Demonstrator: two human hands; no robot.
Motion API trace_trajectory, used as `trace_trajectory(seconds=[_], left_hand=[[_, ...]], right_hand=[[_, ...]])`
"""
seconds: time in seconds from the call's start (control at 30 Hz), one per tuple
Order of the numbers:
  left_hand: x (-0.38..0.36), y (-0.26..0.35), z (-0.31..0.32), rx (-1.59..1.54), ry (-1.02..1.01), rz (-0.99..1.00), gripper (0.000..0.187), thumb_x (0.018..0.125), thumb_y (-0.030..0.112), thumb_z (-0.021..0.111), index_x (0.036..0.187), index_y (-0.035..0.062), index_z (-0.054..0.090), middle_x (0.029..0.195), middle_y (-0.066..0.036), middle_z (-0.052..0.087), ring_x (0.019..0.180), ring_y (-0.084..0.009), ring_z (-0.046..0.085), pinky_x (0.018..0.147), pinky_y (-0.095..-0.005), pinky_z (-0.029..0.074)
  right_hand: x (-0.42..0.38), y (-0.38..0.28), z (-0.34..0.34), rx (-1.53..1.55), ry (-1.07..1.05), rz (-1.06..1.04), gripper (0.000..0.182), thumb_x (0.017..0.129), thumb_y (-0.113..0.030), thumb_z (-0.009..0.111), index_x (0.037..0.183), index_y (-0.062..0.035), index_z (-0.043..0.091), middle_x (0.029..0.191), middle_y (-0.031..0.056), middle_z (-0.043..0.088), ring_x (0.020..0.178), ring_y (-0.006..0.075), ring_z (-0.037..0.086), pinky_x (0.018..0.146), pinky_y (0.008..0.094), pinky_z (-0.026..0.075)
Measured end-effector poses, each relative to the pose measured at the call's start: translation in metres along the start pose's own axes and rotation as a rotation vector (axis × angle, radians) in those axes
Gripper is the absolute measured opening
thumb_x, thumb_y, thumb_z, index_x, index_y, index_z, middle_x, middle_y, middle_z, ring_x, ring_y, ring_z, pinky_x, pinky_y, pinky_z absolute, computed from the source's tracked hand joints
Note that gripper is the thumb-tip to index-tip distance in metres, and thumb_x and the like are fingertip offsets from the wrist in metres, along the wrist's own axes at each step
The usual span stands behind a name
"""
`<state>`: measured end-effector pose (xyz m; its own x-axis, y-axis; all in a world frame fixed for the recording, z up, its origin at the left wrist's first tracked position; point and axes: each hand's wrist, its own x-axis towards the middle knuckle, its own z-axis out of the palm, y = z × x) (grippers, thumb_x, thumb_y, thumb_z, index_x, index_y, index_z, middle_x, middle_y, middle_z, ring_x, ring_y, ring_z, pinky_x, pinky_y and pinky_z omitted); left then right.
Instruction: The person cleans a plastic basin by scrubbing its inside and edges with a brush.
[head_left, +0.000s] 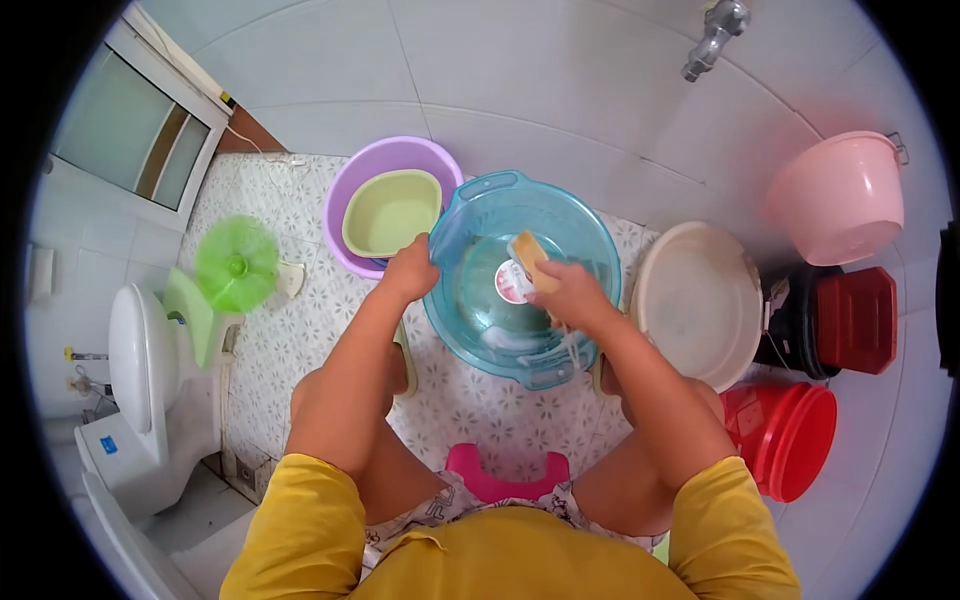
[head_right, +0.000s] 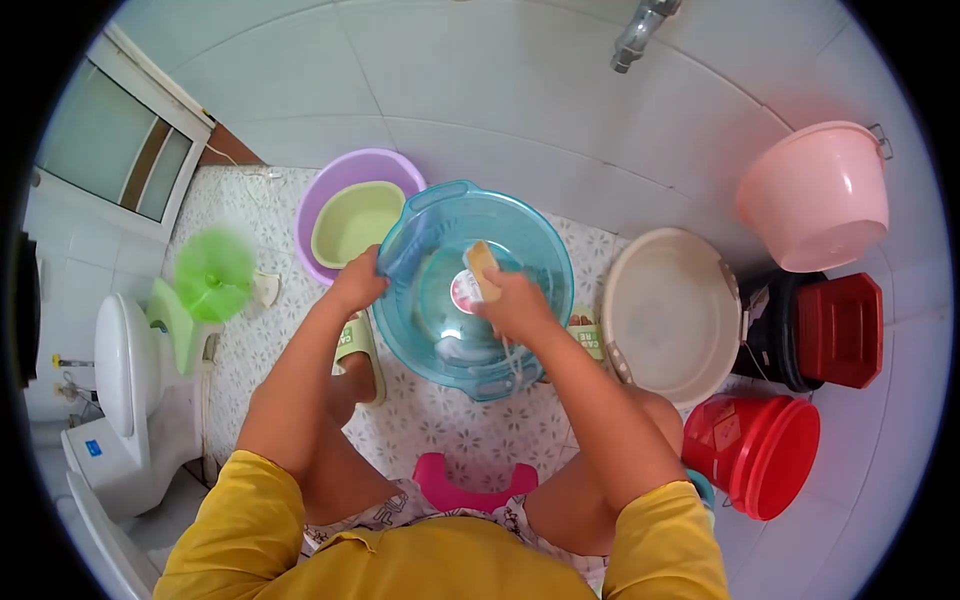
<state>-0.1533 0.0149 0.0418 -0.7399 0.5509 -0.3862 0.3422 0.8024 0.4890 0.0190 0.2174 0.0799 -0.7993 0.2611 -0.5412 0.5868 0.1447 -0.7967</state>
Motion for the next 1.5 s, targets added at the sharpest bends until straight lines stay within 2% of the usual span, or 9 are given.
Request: trace_trajectory(seconds=[0.07, 0.17, 0.33, 0.4, 0.63, 0.8, 1.0, 1.3, 1.5], left_hand=[[0.003, 0.002, -0.001, 0.025, -0.020, -0.052, 0.052, 0.075, 0.007, 0.053, 0.124, -0.0006, 0.040, 0.096, -0.028, 0.061, 0.086, -0.0380, 0.062, 0.074, -0.0431, 0.048], [-0.009, 0.030, -0.020, -0.026, -0.088, -0.162, 0.052, 0.075, 0.005, 0.052, 0.125, 0.0002, 0.038, 0.096, -0.028, 0.061, 0.084, -0.0383, 0.062, 0.073, -0.0441, 0.048], [0.001, 0.018, -0.007, -0.007, -0.057, -0.133, 0.050, 0.074, 0.002, 0.050, 0.121, -0.0021, 0.037, 0.096, -0.030, 0.060, 0.092, -0.0426, 0.059, 0.081, -0.0489, 0.045], [0.004, 0.017, -0.003, 0.068, -0.026, -0.125, 0.060, 0.077, 0.004, 0.051, 0.133, 0.0047, 0.031, 0.081, -0.023, 0.063, 0.058, -0.0311, 0.063, 0.052, -0.0394, 0.051], [0.004, 0.008, 0.000, 0.057, 0.032, -0.058, 0.060, 0.076, 0.003, 0.054, 0.132, 0.0035, 0.032, 0.079, -0.023, 0.063, 0.055, -0.0312, 0.062, 0.054, -0.0407, 0.051], [-0.003, 0.022, -0.007, 0.082, 0.031, -0.048, 0.053, 0.074, 0.000, 0.050, 0.125, -0.0016, 0.037, 0.092, -0.029, 0.060, 0.090, -0.0431, 0.059, 0.082, -0.0486, 0.045], [-0.003, 0.027, -0.008, 0.030, 0.057, -0.037, 0.053, 0.075, 0.001, 0.048, 0.127, -0.0022, 0.039, 0.097, -0.030, 0.060, 0.093, -0.0427, 0.059, 0.085, -0.0482, 0.044], [0.000, 0.024, -0.001, 0.012, 0.153, 0.010, 0.058, 0.076, 0.004, 0.049, 0.133, 0.0017, 0.037, 0.104, -0.028, 0.060, 0.098, -0.0410, 0.058, 0.088, -0.0465, 0.044], [0.001, 0.021, -0.005, 0.016, 0.068, -0.043, 0.061, 0.080, 0.011, 0.057, 0.136, 0.0079, 0.034, 0.105, -0.026, 0.060, 0.099, -0.0394, 0.058, 0.086, -0.0446, 0.045]], right_hand=[[0.006, 0.016, 0.002, -0.649, 0.146, -0.279, 0.054, 0.072, -0.019, 0.067, 0.123, -0.0070, 0.054, 0.093, 0.0176, 0.065, 0.078, 0.0305, 0.064, 0.067, 0.0422, 0.051], [0.007, -0.005, -0.002, -0.668, 0.083, -0.060, 0.061, 0.072, -0.021, 0.067, 0.130, -0.0196, 0.049, 0.100, 0.0183, 0.062, 0.094, 0.0363, 0.058, 0.083, 0.0416, 0.046], [0.022, 0.007, 0.017, -0.685, -0.038, -0.174, 0.063, 0.072, -0.021, 0.064, 0.132, -0.0196, 0.046, 0.101, 0.0177, 0.062, 0.092, 0.0350, 0.059, 0.081, 0.0410, 0.047], [0.018, 0.006, 0.029, -0.629, -0.113, -0.225, 0.064, 0.072, -0.021, 0.063, 0.133, -0.0200, 0.044, 0.100, 0.0171, 0.062, 0.092, 0.0344, 0.060, 0.081, 0.0408, 0.047], [-0.005, -0.015, 0.013, -0.879, -0.488, -0.160, 0.059, 0.064, -0.015, 0.069, 0.121, -0.0241, 0.057, 0.097, 0.0111, 0.064, 0.091, 0.0310, 0.062, 0.078, 0.0404, 0.049], [-0.005, -0.013, 0.015, -0.856, -0.490, -0.104, 0.054, 0.066, -0.015, 0.067, 0.119, -0.0242, 0.058, 0.096, 0.0101, 0.064, 0.092, 0.0304, 0.062, 0.077, 0.0414, 0.051], [0.015, 0.007, 0.039, -0.678, 0.027, -0.092, 0.060, 0.069, -0.015, 0.066, 0.126, -0.0247, 0.050, 0.095, 0.0135, 0.064, 0.089, 0.0322, 0.063, 0.077, 0.0428, 0.050], [0.006, 0.003, 0.008, -0.860, -0.471, -0.261, 0.067, 0.065, -0.014, 0.069, 0.128, -0.0249, 0.051, 0.099, 0.0135, 0.065, 0.090, 0.0314, 0.063, 0.079, 0.0394, 0.050], [-0.005, -0.016, -0.002, -0.921, -0.642, -0.025, 0.058, 0.066, -0.012, 0.066, 0.122, -0.0229, 0.057, 0.100, 0.0128, 0.064, 0.092, 0.0307, 0.062, 0.079, 0.0384, 0.050]])
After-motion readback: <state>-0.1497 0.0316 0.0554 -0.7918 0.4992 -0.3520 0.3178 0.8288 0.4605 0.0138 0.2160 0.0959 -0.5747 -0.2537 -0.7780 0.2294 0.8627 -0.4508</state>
